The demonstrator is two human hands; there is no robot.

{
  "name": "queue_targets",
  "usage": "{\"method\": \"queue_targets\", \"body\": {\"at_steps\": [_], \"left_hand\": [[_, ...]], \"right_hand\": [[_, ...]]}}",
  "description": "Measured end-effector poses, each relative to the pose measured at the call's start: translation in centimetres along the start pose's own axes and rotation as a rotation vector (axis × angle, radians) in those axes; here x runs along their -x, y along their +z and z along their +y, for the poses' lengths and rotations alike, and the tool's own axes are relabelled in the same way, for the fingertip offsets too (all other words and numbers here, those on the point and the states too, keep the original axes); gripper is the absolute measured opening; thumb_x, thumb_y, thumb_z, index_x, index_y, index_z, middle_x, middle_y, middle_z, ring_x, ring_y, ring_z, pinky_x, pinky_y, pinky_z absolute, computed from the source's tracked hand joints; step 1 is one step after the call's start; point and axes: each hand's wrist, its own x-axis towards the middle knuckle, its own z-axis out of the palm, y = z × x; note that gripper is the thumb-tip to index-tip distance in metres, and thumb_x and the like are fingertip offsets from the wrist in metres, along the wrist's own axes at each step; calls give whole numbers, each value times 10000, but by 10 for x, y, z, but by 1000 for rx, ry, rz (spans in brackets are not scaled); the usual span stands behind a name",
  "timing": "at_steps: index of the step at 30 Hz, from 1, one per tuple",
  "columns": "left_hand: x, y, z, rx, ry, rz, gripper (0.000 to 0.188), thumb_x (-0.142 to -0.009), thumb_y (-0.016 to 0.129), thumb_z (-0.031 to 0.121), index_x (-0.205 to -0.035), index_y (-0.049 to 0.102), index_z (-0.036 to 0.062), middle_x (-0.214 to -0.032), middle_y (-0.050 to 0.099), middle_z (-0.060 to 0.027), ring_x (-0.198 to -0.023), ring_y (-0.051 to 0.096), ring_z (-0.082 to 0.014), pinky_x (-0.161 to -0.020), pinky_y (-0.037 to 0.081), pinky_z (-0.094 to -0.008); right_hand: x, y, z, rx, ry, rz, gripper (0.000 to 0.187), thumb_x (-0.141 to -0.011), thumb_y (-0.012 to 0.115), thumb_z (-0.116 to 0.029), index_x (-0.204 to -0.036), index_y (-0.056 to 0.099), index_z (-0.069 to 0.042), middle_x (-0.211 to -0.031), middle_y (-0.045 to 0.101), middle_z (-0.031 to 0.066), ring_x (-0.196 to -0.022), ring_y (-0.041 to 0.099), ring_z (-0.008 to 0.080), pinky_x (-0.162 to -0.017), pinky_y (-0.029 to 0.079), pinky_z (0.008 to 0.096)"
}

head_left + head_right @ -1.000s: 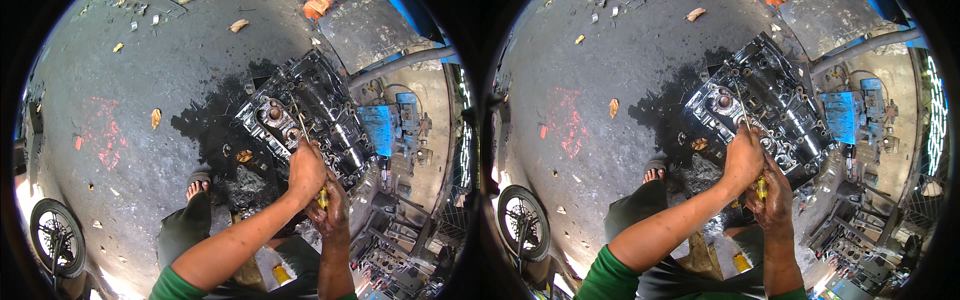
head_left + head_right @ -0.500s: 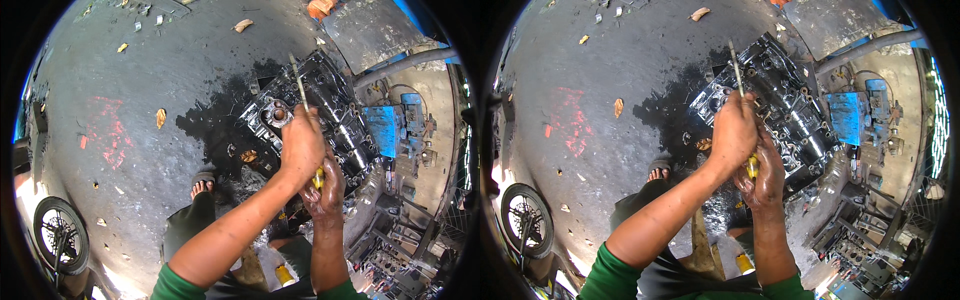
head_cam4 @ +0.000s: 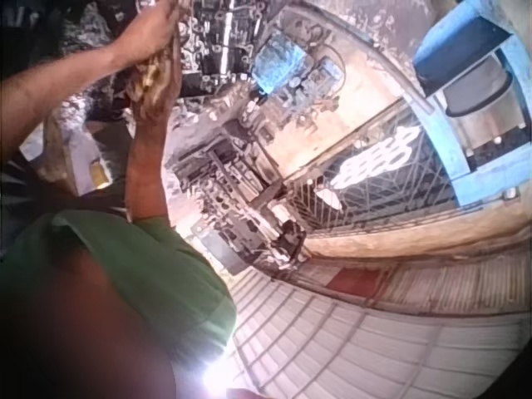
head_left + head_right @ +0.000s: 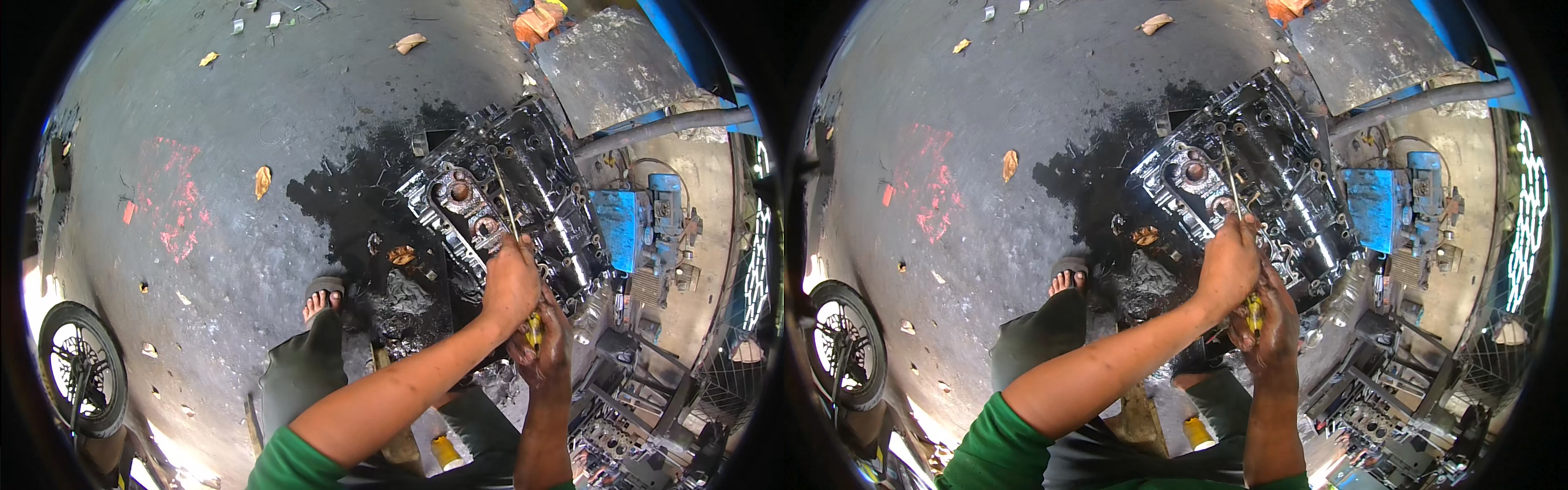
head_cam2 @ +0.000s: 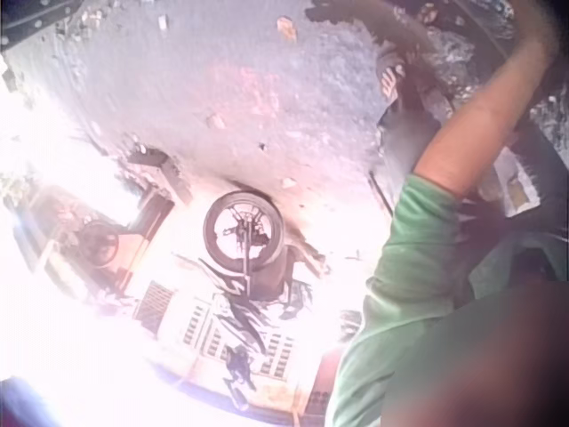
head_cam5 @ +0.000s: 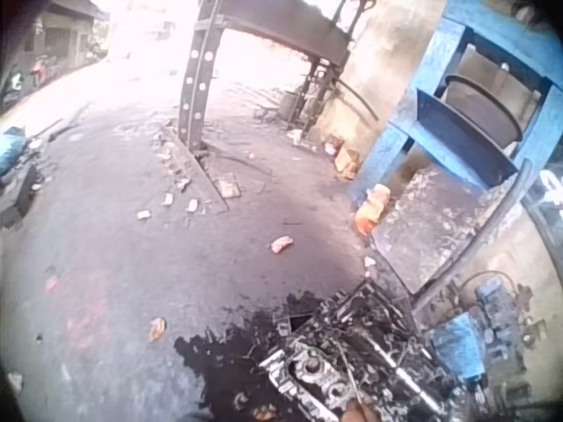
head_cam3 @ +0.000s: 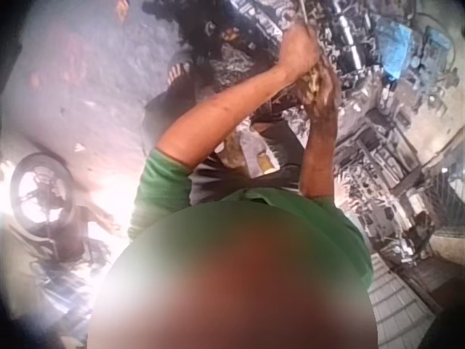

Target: The person uses a yellow-handled screwdriver to scrape and clean the surface of a disassembled engine block resting on a stand. They repeatedly scrape various areas, occasionally wiping away residue with their fingers.

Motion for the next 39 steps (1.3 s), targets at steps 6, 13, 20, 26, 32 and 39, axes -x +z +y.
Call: {"method": "queue_targets", "body": {"at_steps": [6, 13, 20, 26, 32, 39], "left_hand": [[3, 3, 1, -37, -15, 3, 406, -1035, 351, 266, -1055, 523, -102, -834, 640, -343, -834, 634, -519, -752, 498, -560], [-6, -3, 3, -77, -70, 9, 397, -1032, 357, 264, -1115, 534, -82, -853, 644, -343, -889, 627, -515, -829, 482, -557], [-8, -7, 3, -125, -57, -7, 383, -1023, 368, 241, -1109, 531, -95, -822, 648, -330, -839, 639, -504, -774, 504, -548], [-9, -13, 9, -123, -47, -52, 356, -1011, 372, 202, -1079, 525, -113, -831, 644, -340, -848, 643, -503, -781, 517, -529], [-12, -9, 5, -186, 33, -13, 356, -994, 391, 189, -1072, 523, -133, -897, 639, -361, -886, 641, -510, -813, 524, -513], [-35, -24, 11, -695, 194, -91, 274, -886, 516, 154, -898, 656, -82, -896, 674, -290, -844, 686, -421, -731, 566, -455]], "right_hand": [[2, -4, -1, -42, 33, 37, 444, -1013, 372, -202, -1416, 399, -19, -686, 552, 57, -364, 414, 72, -321, 351, 198], [-11, -8, 10, -116, 32, -8, 458, -1009, 368, -207, -1420, 372, -4, -714, 555, 67, -369, 426, 76, -330, 369, 188], [-13, -3, 17, -275, 38, -54, 449, -1001, 373, -222, -1401, 392, -20, -703, 552, 58, -355, 422, 71, -323, 384, 185], [-13, 5, 14, -240, 29, 14, 448, -999, 375, -238, -1392, 405, -27, -695, 524, 40, -354, 390, 58, -318, 362, 180], [-6, -9, 13, -421, 137, 0, 347, -1011, 371, -245, -1260, 491, -36, -696, 510, 40, -362, 385, 38, -306, 360, 171], [-34, 27, 8, -516, 180, -148, 236, -1013, 422, -254, -914, 525, -66, -661, 556, 34, -350, 414, 39, -295, 375, 176]]}}
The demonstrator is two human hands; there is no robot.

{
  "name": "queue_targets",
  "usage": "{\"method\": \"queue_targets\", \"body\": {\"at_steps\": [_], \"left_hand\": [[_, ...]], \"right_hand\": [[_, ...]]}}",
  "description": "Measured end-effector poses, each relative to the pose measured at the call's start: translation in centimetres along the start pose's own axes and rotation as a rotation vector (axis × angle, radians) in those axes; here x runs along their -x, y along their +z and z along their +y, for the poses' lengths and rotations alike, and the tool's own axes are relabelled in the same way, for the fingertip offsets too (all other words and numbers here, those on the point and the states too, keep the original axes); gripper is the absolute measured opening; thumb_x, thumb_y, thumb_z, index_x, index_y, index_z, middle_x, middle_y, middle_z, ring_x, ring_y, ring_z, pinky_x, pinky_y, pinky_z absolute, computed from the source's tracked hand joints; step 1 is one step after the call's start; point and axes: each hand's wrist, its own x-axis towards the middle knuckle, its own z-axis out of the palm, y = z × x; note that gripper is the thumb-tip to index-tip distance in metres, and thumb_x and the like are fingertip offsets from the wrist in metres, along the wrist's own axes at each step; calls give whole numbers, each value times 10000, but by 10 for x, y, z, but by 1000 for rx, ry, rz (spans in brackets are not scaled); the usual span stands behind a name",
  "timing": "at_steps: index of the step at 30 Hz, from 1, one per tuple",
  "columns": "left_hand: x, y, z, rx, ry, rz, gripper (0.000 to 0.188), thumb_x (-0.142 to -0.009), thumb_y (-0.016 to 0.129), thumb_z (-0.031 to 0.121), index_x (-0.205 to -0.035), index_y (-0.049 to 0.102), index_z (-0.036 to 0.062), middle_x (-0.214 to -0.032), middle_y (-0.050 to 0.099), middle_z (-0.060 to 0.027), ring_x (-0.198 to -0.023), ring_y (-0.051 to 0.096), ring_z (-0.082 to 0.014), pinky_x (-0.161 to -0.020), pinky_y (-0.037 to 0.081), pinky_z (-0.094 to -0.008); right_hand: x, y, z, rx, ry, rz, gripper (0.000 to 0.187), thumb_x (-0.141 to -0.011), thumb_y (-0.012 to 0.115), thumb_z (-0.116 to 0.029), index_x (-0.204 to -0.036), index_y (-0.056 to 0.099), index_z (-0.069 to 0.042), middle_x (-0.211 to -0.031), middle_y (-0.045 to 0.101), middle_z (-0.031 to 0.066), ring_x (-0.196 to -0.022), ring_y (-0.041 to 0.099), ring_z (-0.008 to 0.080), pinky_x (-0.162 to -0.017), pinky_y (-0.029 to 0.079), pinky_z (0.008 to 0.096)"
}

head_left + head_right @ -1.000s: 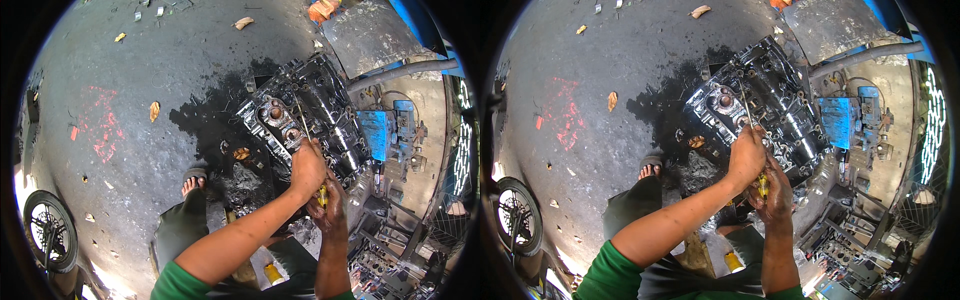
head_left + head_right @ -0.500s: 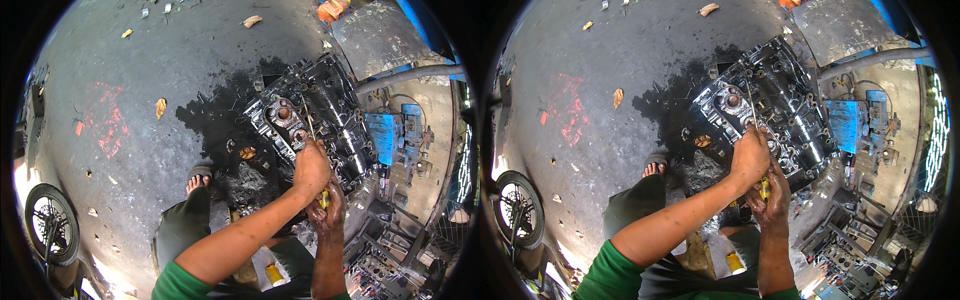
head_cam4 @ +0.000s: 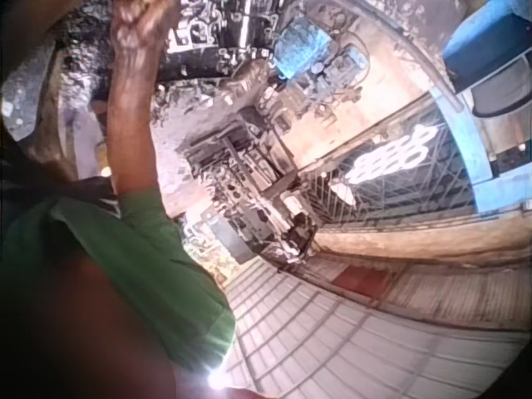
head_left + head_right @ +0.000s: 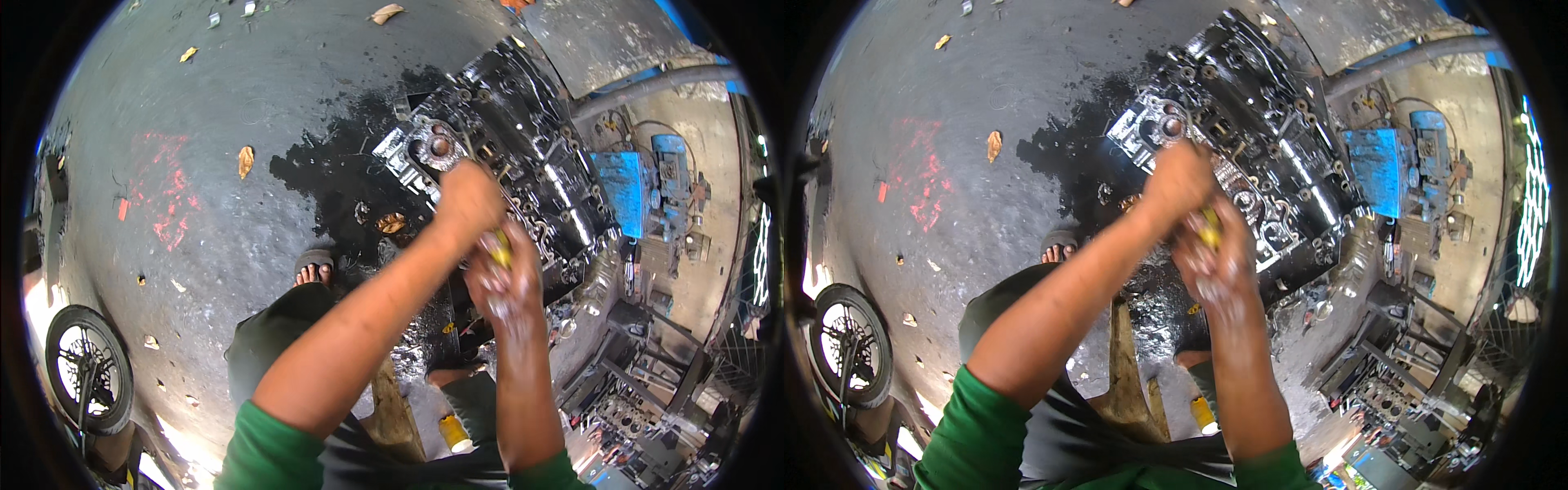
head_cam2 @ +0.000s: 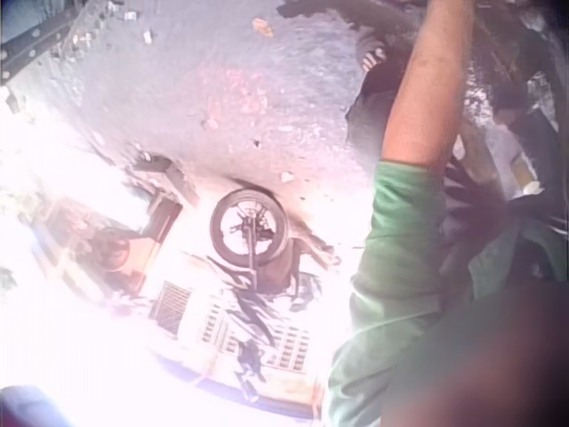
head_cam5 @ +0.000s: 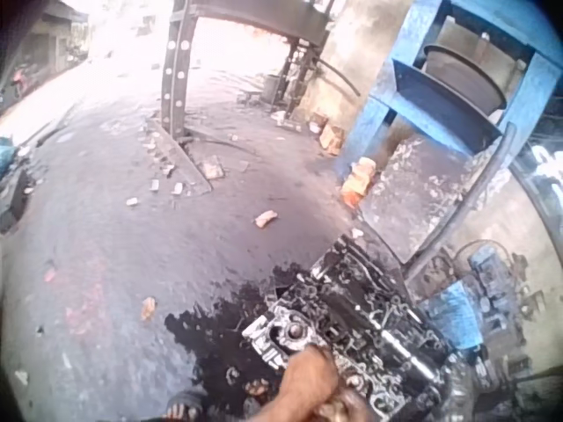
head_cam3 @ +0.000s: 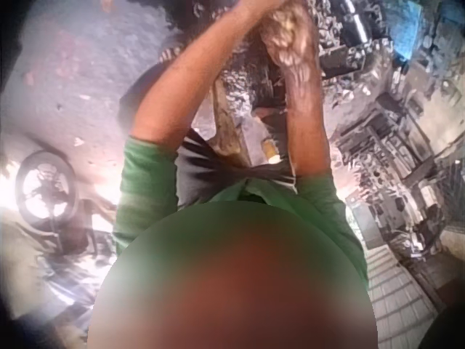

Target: The person uses a yellow-handled screwdriver to scrape and clean the surface of a disassembled engine block resting on a stand. They repeatedly scrape various areas, occasionally wiping away residue with their fingers.

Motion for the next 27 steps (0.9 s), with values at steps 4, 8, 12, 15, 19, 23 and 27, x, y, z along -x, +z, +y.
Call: {"method": "queue_targets", "body": {"at_steps": [4, 8, 12, 15, 19, 23, 27], "left_hand": [[-9, 4, -1, -338, 284, 53, 250, -844, 534, 160, -770, 691, -20, -771, 682, -240, -768, 689, -404, -712, 569, -449], [11, 35, 9, 348, -157, 95, 362, -975, 422, 205, -1107, 521, -117, -958, 638, -364, -918, 643, -495, -832, 531, -506], [15, 38, 11, 395, -162, 130, 345, -971, 470, 210, -1041, 549, -118, -928, 630, -372, -960, 613, -512, -859, 491, -510], [18, 34, 12, 360, -230, 93, 325, -970, 467, 195, -1047, 548, -111, -914, 634, -366, -945, 617, -512, -844, 496, -516], [24, 37, 12, 453, -221, 133, 318, -974, 458, 188, -1077, 537, -102, -902, 642, -351, -932, 624, -506, -837, 498, -518], [23, 38, 7, 452, -236, 141, 322, -978, 458, 206, -1115, 531, -77, -929, 650, -333, -943, 626, -497, -844, 494, -524], [18, 35, 3, 459, -256, 119, 319, -982, 443, 204, -1120, 525, -73, -921, 647, -335, -932, 625, -501, -841, 491, -533]], "right_hand": [[-2, -8, -6, 30, -34, 108, 238, -1015, 443, -256, -887, 507, -65, -658, 539, 22, -345, 403, 31, -263, 336, 174], [23, -41, -20, 5, 27, 14, 214, -995, 472, -248, -1006, 530, -43, -714, 537, 40, -369, 396, 26, -277, 332, 160], [25, -53, -28, 200, -9, -11, 480, -961, 454, -117, -1434, 399, -57, -830, 574, 69, -432, 451, 81, -372, 394, 201], [22, -44, -23, 634, -138, 66, 352, -922, 475, -166, -1236, 501, -8, -782, 575, 61, -425, 446, 93, -354, 357, 216], [26, -35, -15, 840, -215, 221, 370, -959, 421, -203, -1275, 502, -29, -717, 563, 50, -435, 473, 95, -368, 362, 219], [26, -39, -8, 791, -213, 166, 353, -1001, 424, -247, -1266, 513, -30, -692, 550, 36, -399, 442, 82, -347, 358, 214], [16, -46, -3, 749, -245, 186, 344, -1002, 469, -259, -1239, 519, -15, -699, 578, 37, -392, 464, 76, -325, 360, 204]]}}
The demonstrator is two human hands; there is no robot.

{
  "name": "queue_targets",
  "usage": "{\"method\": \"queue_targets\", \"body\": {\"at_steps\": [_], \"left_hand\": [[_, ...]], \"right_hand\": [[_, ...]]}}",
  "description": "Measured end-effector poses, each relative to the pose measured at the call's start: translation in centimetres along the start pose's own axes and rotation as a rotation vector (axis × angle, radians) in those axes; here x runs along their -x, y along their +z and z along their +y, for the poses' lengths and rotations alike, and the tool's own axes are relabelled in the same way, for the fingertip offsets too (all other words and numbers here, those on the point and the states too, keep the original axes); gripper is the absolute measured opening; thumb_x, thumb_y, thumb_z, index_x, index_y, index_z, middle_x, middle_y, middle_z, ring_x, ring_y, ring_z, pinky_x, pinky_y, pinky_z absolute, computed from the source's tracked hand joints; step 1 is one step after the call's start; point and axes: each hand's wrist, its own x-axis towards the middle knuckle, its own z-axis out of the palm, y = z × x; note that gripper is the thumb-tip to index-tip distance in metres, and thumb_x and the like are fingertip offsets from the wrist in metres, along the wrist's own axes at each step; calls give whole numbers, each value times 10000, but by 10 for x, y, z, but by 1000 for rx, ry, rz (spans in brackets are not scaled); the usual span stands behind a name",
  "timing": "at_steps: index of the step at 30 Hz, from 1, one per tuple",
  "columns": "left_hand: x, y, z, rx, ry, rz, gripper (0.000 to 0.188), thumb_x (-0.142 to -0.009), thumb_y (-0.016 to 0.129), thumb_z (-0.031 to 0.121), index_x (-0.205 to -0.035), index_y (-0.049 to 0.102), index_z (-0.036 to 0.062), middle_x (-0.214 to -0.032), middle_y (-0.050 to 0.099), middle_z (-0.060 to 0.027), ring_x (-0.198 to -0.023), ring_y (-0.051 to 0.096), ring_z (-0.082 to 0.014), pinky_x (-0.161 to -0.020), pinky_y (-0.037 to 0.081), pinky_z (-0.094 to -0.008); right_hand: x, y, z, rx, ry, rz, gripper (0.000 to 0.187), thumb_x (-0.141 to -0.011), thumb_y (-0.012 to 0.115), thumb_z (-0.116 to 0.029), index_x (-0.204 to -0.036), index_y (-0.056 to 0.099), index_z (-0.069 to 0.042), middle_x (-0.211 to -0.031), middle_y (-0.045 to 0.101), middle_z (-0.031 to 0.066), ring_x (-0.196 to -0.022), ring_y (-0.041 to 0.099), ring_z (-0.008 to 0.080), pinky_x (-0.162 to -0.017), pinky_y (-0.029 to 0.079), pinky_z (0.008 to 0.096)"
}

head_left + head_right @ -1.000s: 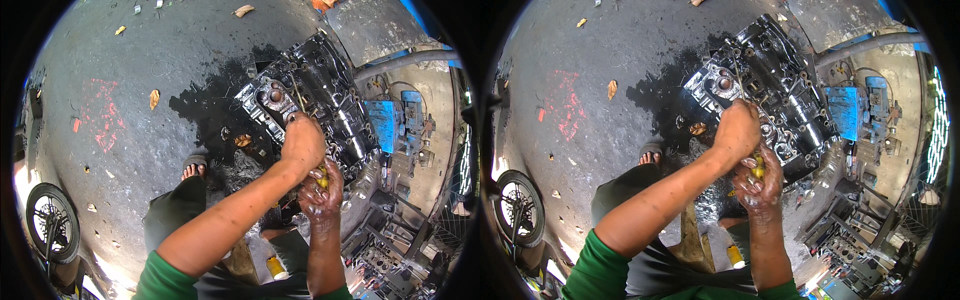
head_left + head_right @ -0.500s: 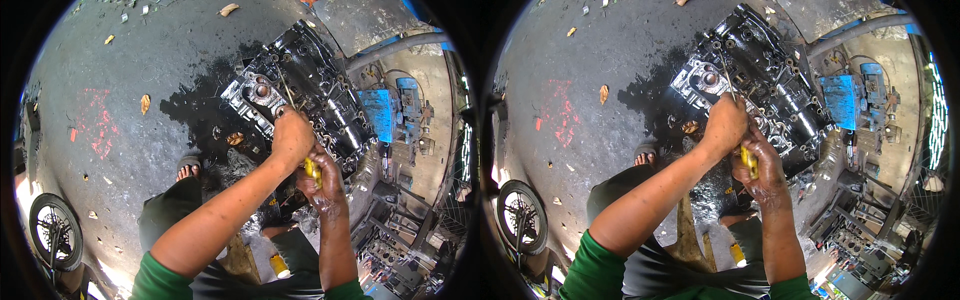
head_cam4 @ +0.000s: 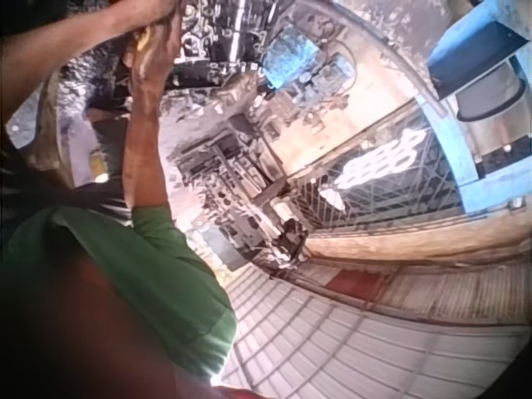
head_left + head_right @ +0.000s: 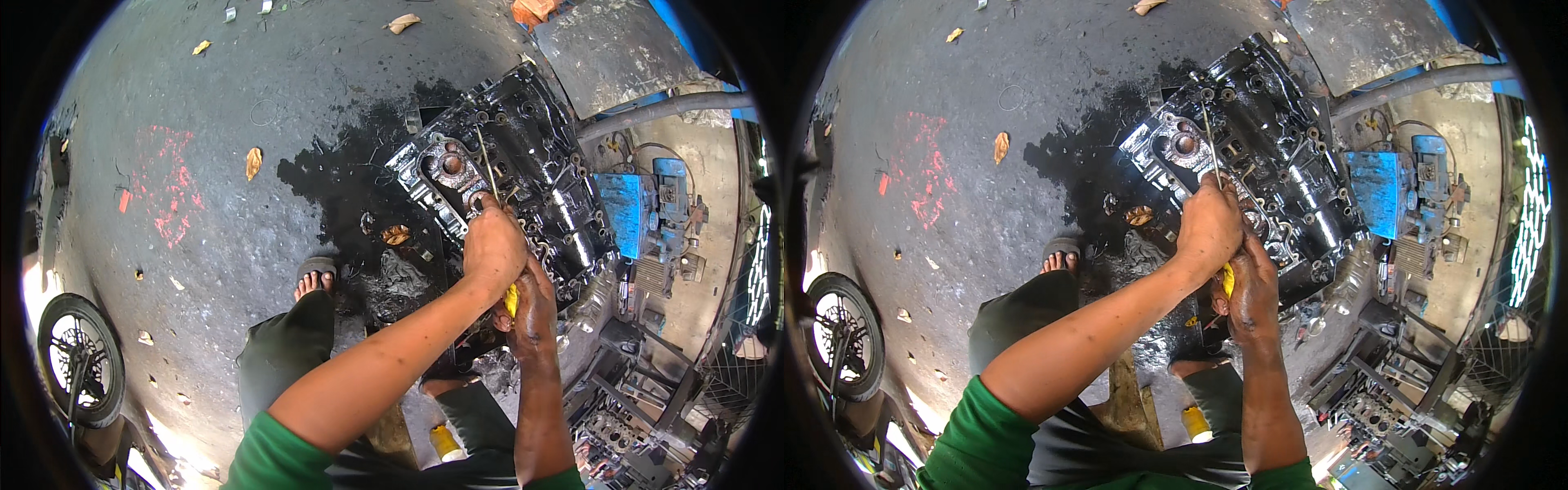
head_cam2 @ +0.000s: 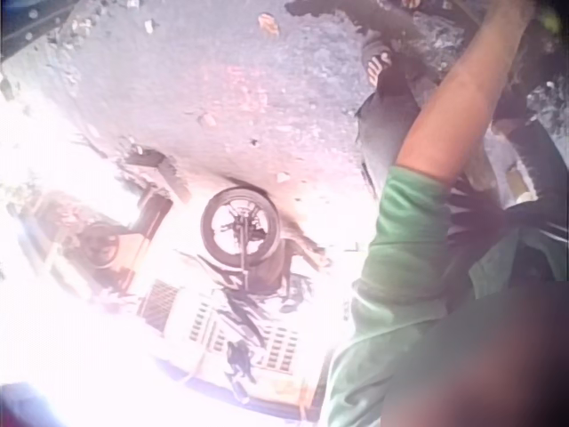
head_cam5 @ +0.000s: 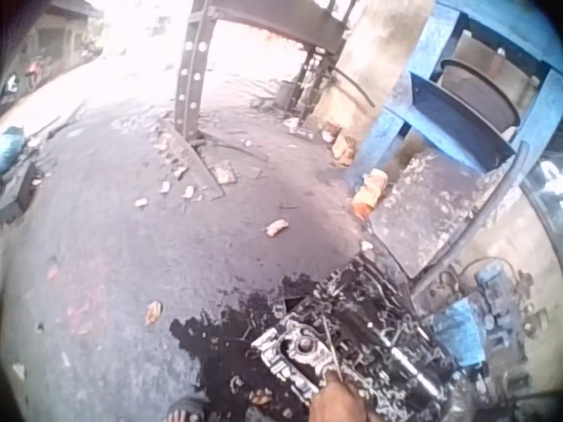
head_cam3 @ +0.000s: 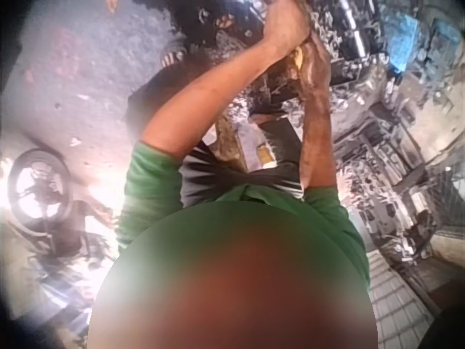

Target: The person uses a yellow-handled screwdriver to scrape and clean the surface of a disassembled engine block resting on a stand. They repeatedly scrape various areas, occasionally wiping away residue with their fingers.

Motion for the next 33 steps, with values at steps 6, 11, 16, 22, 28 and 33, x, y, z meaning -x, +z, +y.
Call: {"method": "queue_targets", "body": {"at_steps": [6, 11, 16, 22, 28, 33], "left_hand": [[0, 2, -8, -24, 35, 1, 313, -982, 430, 182, -1110, 502, -94, -867, 642, -345, -850, 636, -505, -766, 512, -538], [-1, 8, -12, -65, 74, 20, 305, -983, 422, 167, -1117, 474, -102, -853, 640, -345, -829, 637, -506, -745, 514, -542], [1, 9, -12, -91, 100, 39, 300, -984, 424, 164, -1108, 459, -107, -847, 638, -345, -829, 637, -508, -743, 515, -542], [1, 8, -13, -99, 67, -21, 304, -987, 416, 161, -1110, 456, -114, -837, 641, -344, -833, 635, -513, -753, 514, -541], [-3, 7, -19, -116, 80, -18, 334, -996, 399, 184, -1129, 455, -118, -825, 641, -337, -836, 641, -497, -751, 521, -534], [-8, 6, -22, -156, 102, -17, 330, -997, 397, 180, -1135, 453, -114, -820, 642, -329, -814, 643, -491, -736, 518, -536]], "right_hand": [[-9, -3, 22, -116, 2, 15, 331, -1001, 494, -274, -1197, 524, -9, -694, 581, 46, -386, 464, 76, -312, 353, 201], [-15, -13, 33, -112, -4, 20, 299, -1015, 466, -255, -1179, 527, -12, -682, 578, 48, -378, 456, 77, -314, 354, 204], [-16, -15, 34, -127, 9, -14, 310, -993, 441, -171, -1244, 516, -5, -745, 588, 54, -405, 454, 77, -334, 354, 214], [-12, -15, 37, -104, -4, -2, 278, -1024, 454, -258, -1159, 529, -27, -681, 579, 49, -369, 451, 80, -313, 355, 208], [-16, -10, 47, -177, -19, 11, 322, -1017, 476, -291, -1191, 521, -23, -688, 582, 53, -368, 456, 86, -309, 353, 207], [-21, -9, 54, -205, 0, 2, 326, -1018, 476, -290, -1194, 519, -19, -687, 582, 55, -361, 451, 94, -309, 361, 218]]}}
